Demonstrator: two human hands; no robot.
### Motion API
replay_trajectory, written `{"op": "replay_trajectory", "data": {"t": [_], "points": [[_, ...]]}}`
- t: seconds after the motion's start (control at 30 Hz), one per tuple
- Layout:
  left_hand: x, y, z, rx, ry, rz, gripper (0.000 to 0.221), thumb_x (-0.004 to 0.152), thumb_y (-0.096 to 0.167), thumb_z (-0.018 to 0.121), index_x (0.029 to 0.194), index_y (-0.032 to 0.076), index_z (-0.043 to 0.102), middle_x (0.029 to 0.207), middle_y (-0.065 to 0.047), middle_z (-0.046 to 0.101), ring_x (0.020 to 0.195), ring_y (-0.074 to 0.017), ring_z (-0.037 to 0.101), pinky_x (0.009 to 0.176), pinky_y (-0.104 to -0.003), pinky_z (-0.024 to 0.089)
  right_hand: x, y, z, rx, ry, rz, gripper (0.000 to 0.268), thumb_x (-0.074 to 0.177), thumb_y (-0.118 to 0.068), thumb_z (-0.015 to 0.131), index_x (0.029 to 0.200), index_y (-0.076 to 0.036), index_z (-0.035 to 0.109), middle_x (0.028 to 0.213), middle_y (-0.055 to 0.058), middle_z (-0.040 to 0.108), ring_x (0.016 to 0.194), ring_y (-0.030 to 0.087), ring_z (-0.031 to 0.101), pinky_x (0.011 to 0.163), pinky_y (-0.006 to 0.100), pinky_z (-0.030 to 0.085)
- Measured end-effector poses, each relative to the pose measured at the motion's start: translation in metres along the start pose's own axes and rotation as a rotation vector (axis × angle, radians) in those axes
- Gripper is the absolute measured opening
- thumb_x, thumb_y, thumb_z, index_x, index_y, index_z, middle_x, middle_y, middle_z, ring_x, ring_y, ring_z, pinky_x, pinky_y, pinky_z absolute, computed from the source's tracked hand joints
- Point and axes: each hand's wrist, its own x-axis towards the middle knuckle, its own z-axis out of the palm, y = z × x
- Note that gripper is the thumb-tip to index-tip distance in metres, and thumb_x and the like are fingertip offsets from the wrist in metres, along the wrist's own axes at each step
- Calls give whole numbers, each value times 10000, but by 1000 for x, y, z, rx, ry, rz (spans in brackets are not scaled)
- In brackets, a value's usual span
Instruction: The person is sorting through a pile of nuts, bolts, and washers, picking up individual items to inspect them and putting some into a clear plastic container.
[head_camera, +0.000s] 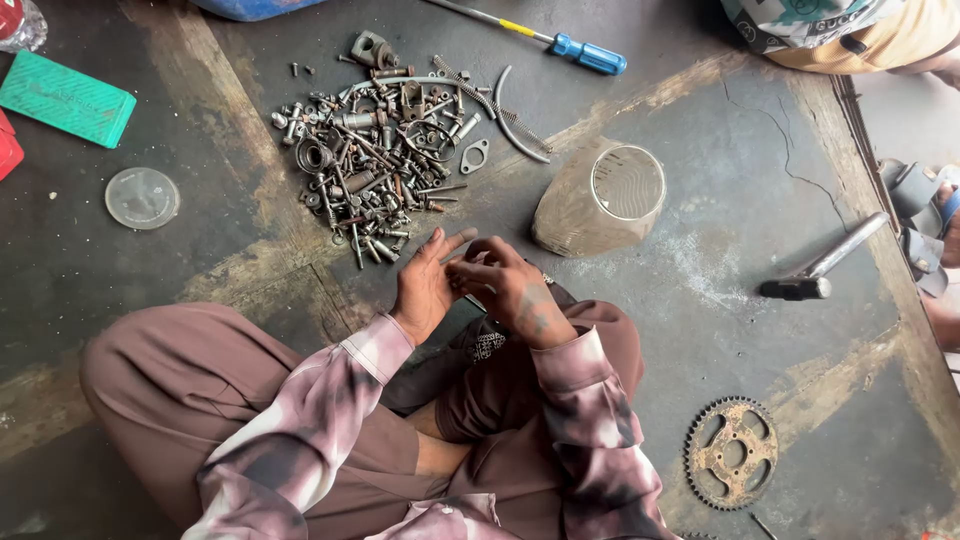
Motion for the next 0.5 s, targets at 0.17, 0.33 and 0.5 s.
{"op": "replay_trajectory", "data": {"t": [0.17, 0.33, 0.5], "points": [[1, 6, 10, 17, 74, -17, 815, 966, 633, 479, 1531, 47, 439, 1334, -134, 622, 1027, -152, 617, 902, -284, 494, 4, 10, 2, -58, -8, -53, 333, 795, -82, 832, 1107, -186, 778, 1112, 73, 686, 987, 281, 667, 824, 374, 563], [19, -1, -5, 260, 289, -90, 790, 942, 659, 432, 1402, 25, 538, 1229, -157, 717, 996, -175, 749, 863, -312, 601, 1, 8, -18, -142, 441, -167, 337, 766, -4, 776, 1098, -57, 745, 1123, 113, 711, 1109, 318, 657, 1001, 424, 498], [19, -28, -16, 1046, 389, -19, 658, 899, 620, 592, 1240, 66, 690, 1167, -153, 757, 1080, -259, 730, 917, -389, 573, 6, 49, -40, -566, 1139, -151, 195, 925, -45, 847, 1097, -80, 761, 1020, 65, 721, 1066, 237, 612, 989, 402, 470]]}}
